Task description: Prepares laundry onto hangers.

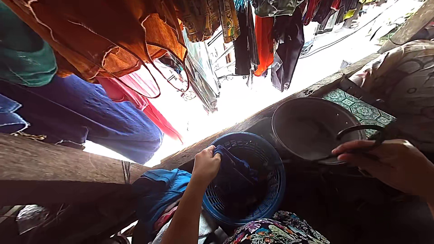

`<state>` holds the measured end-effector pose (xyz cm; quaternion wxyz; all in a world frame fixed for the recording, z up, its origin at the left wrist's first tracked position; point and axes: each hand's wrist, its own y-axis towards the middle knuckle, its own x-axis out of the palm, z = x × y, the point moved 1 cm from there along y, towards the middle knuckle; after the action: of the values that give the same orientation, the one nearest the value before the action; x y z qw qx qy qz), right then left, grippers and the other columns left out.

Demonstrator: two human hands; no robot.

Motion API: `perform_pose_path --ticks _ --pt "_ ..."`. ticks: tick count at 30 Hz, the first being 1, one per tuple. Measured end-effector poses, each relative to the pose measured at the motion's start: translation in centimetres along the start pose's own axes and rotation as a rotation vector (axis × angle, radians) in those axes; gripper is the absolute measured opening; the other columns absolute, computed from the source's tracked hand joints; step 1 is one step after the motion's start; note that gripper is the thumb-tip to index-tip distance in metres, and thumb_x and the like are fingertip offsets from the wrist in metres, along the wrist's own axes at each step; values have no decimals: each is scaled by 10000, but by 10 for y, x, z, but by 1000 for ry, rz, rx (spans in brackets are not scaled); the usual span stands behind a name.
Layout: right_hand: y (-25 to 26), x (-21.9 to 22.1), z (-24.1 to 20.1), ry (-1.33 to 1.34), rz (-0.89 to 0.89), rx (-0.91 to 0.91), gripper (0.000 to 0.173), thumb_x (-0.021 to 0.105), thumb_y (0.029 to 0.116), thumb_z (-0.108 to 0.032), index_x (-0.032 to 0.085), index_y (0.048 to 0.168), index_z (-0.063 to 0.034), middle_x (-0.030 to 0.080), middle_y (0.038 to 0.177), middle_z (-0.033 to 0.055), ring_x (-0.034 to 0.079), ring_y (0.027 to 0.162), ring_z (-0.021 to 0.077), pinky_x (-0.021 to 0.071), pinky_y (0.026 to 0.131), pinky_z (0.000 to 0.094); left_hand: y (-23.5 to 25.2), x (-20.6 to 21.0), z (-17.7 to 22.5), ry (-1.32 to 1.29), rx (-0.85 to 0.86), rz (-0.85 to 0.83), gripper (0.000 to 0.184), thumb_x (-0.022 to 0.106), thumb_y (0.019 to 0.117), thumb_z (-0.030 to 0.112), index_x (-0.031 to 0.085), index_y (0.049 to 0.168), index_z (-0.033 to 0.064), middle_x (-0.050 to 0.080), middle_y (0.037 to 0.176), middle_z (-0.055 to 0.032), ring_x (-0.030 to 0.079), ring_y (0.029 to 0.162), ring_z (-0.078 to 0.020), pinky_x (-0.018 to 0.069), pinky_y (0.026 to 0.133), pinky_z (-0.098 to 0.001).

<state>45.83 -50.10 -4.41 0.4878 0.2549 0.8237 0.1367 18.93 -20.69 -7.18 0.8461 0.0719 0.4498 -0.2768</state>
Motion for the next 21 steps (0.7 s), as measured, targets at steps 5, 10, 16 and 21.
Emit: perform_pose_path --ticks 5,10,16,21 --pt "-6 62 -49 327 9 100 225 605 1010 -407 757 1086 -259 739 913 -142 656 745 -67 560 664 129 -5 0 19 134 44 36 172 542 1009 128 636 917 17 648 771 -201 664 736 -391 513 613 -587" --pt "13 139 -75 423 141 82 192 599 1025 -232 749 1097 -135 705 803 -57 599 635 -33 525 601 147 -16 0 51 284 28 -25 273 531 1039 163 669 1221 15 577 1251 -290 669 966 -432 556 790 -598" --pt "32 148 -93 458 19 67 219 570 1040 -247 746 1106 -135 665 741 -41 555 587 -17 483 560 154 0 -35 55 300 29 42 270 519 1026 89 668 1200 -53 546 1325 -320 643 1074 -466 528 886 -629" --pt "44 155 -106 442 130 36 227 570 1034 -213 747 1111 -94 666 738 -11 560 569 15 487 539 175 -26 -47 61 206 451 151 226 607 870 -144 726 1019 -23 659 1017 -235 650 964 -390 545 816 -546"
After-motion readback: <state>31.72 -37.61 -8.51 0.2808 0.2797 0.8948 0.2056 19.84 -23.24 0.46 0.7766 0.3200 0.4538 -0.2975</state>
